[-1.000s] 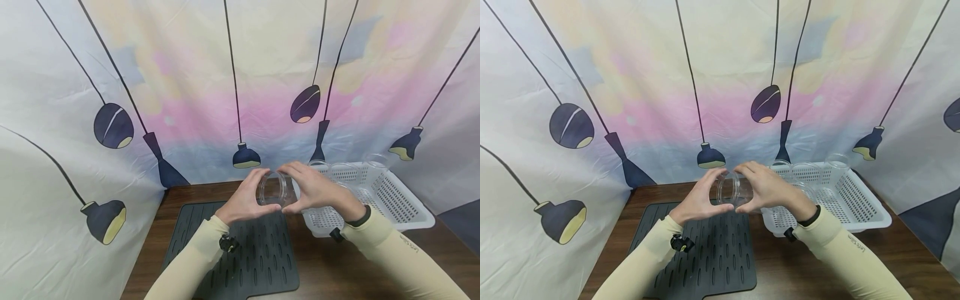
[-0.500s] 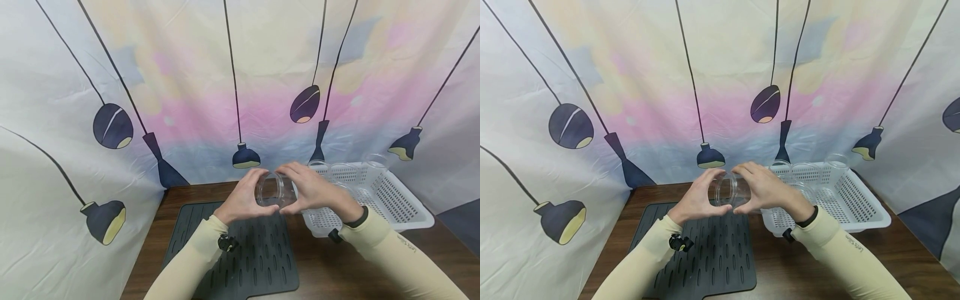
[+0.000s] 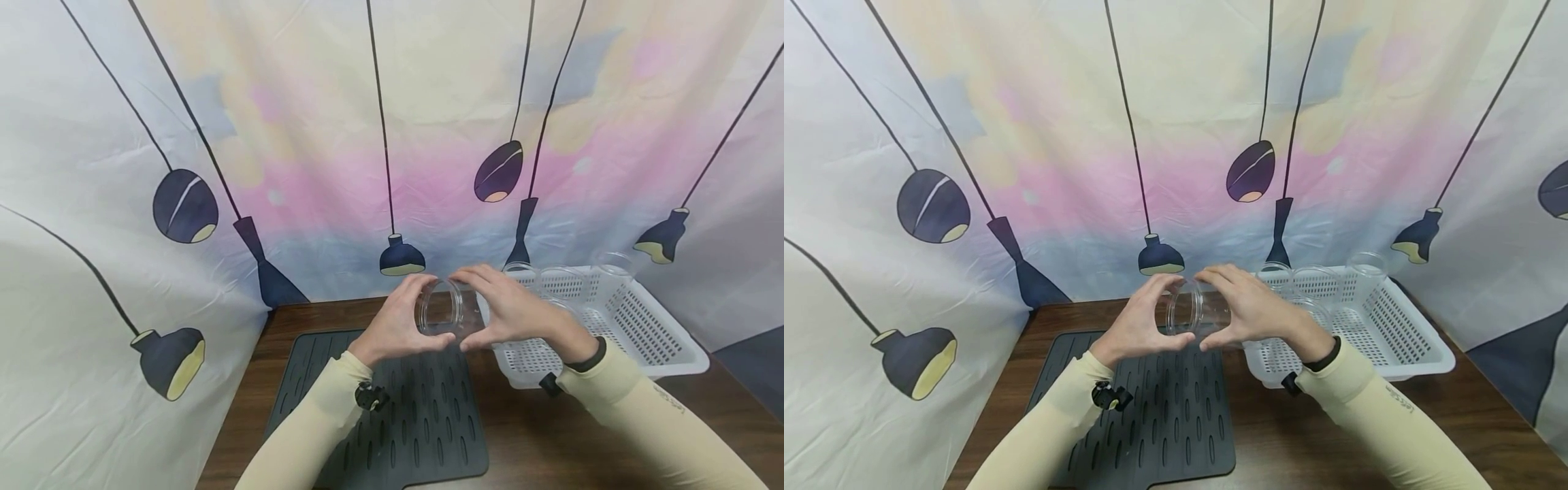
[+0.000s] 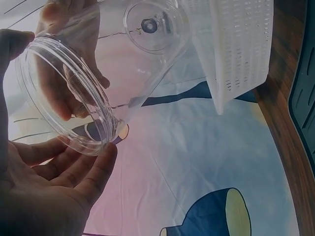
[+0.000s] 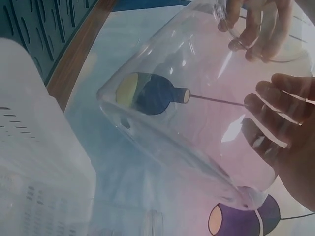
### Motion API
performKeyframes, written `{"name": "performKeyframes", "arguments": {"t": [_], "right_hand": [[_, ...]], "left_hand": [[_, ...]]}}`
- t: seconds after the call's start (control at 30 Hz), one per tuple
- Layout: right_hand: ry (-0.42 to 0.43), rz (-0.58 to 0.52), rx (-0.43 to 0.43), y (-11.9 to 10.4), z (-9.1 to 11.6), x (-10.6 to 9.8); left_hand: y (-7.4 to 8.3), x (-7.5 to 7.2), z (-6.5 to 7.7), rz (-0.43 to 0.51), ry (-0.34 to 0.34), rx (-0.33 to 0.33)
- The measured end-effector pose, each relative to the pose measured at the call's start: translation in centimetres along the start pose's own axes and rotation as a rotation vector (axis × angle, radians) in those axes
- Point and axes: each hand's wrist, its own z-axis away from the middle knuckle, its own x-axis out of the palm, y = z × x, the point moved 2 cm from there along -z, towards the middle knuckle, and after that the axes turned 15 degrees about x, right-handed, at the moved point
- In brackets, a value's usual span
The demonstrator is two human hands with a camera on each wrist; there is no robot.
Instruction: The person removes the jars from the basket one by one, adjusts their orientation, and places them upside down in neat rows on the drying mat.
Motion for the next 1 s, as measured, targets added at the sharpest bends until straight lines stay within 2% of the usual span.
{"name": "performKeyframes", "arguments": {"t": [0.13, 0.3, 0.47, 0.6, 0.7, 0.83, 1.0], "right_hand": [[-0.02, -0.073, 0.051, 0.5, 0.3, -0.5], [0.024, -0.227, 0.086, 2.0, 0.6, -1.0], [0.031, -0.479, 0.098, 3.9, 1.2, -0.8], [0.032, -0.727, 0.054, 5.0, 1.7, -0.7], [0.061, -0.862, 0.025, 5.7, 2.3, -0.8], [0.094, -0.934, 0.027, 6.2, 3.0, -0.7], [0.079, -0.979, 0.081, 6.4, 3.7, -0.5]], "left_hand": [[0.0, -0.1, 0.0, 0.019, 0.012, -0.01], [0.0, -0.2, 0.1, 0.021, 0.017, -0.022], [0.2, -0.4, 0.2, 0.035, 0.015, -0.029], [0.3, -0.7, 0.4, 0.043, 0.023, -0.032], [0.4, -0.8, 0.3, 0.035, 0.023, -0.029], [0.5, -0.9, 0.2, 0.009, 0.019, -0.024], [0.5, -1.1, 0.3, -0.004, 0.02, -0.022]]}}
